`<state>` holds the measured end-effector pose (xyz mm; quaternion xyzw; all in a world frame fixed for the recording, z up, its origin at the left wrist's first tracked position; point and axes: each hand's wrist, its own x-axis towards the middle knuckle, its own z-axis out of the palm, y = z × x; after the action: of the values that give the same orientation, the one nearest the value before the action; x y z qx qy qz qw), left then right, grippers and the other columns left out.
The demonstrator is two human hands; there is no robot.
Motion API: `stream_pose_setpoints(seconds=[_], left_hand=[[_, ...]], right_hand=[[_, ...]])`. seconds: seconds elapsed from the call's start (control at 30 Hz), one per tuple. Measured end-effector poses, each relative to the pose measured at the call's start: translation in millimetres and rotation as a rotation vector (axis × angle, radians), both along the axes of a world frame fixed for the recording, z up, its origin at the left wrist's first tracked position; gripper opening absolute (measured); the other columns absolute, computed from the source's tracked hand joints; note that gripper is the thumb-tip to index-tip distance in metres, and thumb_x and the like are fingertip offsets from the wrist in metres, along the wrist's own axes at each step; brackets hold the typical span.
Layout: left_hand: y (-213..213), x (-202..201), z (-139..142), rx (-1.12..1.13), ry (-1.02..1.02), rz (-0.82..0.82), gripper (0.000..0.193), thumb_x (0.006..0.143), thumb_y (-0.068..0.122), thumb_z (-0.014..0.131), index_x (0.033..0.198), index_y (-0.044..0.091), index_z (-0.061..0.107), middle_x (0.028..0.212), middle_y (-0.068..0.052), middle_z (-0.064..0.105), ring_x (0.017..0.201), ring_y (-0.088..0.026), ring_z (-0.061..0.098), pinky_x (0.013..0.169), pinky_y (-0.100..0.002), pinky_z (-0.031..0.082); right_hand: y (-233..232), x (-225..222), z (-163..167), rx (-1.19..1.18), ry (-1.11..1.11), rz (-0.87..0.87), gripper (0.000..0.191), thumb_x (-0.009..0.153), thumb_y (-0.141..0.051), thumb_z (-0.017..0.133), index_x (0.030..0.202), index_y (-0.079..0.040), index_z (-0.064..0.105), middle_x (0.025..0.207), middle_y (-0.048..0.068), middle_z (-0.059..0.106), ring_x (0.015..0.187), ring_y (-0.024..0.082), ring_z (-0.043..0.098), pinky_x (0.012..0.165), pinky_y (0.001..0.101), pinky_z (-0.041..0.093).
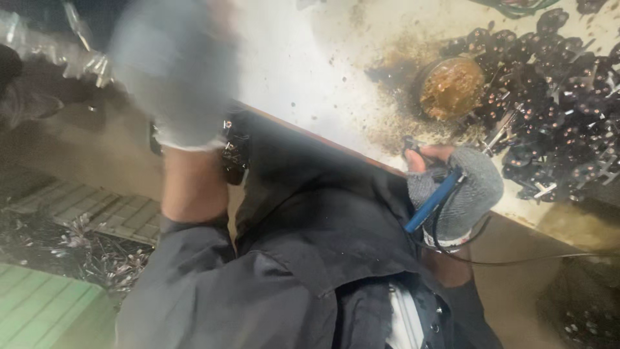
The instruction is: The person solders wires onto small electronic components at a workbench, holding a component in one hand and a soldering iron in the other, feeding solder to the joint, then setting the finished piece aside and picking up the next component to repeat the process.
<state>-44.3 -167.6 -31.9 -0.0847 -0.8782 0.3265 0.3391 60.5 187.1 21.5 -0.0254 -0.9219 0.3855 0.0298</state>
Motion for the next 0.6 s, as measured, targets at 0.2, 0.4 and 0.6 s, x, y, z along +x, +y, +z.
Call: stream_pose_setpoints(seconds=[0.2,0.4,0.6], left_hand=[[-87,-43,-35,0.494,-0.108,0.422,0.034,0.109,0.037,0.056,0.126,0.008,0.058,0.115,-0.009,0.059,0.103,-0.025,0.062,0.085,-0.039,0.052],[-80,-59,-3,0.722,-0.228,0.459,0.025,0.103,0.03,0.058,0.116,0.009,0.06,0.106,-0.01,0.059,0.096,-0.029,0.062,0.08,-0.04,0.051],[19,10,76,1.334,-0.377,-0.362,0.016,0.098,0.024,0.06,0.107,0.011,0.062,0.096,-0.01,0.058,0.088,-0.032,0.062,0.076,-0.041,0.05]], right_hand=[[2,2,-2,-0.027,-0.047,-0.031,0.019,0.092,-0.014,0.091,0.098,-0.005,0.075,0.094,0.009,0.074,0.081,0.021,0.072,0.074,0.0308,0.054],[2,-5,-1,0.074,0.016,0.018,0.022,0.088,-0.016,0.093,0.096,-0.005,0.076,0.093,0.01,0.074,0.084,0.024,0.072,0.079,0.034,0.054],[8,6,0,-0.152,-0.086,-0.036,0.031,0.096,-0.029,0.088,0.107,-0.004,0.073,0.102,0.008,0.075,0.094,0.019,0.072,0.085,0.0312,0.055]])
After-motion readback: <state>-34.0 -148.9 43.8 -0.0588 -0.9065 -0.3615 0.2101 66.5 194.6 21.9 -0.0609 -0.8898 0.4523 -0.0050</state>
